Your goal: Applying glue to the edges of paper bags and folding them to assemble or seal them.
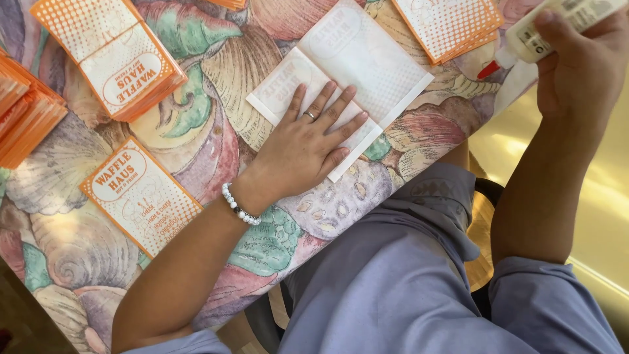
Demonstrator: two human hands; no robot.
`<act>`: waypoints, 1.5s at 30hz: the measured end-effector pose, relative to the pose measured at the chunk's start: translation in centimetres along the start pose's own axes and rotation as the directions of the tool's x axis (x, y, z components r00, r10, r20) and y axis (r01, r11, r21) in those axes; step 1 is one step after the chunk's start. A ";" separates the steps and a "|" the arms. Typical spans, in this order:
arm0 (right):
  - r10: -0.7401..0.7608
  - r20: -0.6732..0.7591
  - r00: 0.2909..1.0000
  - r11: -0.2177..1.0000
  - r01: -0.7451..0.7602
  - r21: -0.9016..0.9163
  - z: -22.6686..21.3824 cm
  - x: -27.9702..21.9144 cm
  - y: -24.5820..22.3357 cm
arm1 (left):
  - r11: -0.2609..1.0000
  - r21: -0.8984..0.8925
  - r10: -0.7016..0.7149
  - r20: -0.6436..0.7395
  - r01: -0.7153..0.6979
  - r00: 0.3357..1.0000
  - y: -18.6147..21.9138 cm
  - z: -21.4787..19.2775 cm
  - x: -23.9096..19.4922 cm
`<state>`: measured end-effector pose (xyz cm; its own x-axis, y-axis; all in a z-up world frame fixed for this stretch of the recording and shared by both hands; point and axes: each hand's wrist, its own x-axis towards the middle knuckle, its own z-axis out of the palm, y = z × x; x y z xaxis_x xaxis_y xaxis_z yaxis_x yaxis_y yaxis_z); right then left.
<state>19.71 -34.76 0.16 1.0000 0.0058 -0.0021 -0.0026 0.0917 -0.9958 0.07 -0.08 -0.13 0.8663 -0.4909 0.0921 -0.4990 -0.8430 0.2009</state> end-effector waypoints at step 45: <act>-0.623 0.353 0.698 0.714 0.692 -0.110 9.8 -19.2 8.7 | 0.931 -0.357 0.095 0.024 -0.080 0.995 -2.9 1.1 -0.2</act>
<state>0.43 -24.29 -7.55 0.6982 0.2981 0.6509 0.6904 -0.0397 -0.7223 1.32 2.22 -1.80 0.8142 -0.5741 0.0870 -0.5264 -0.6665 0.5280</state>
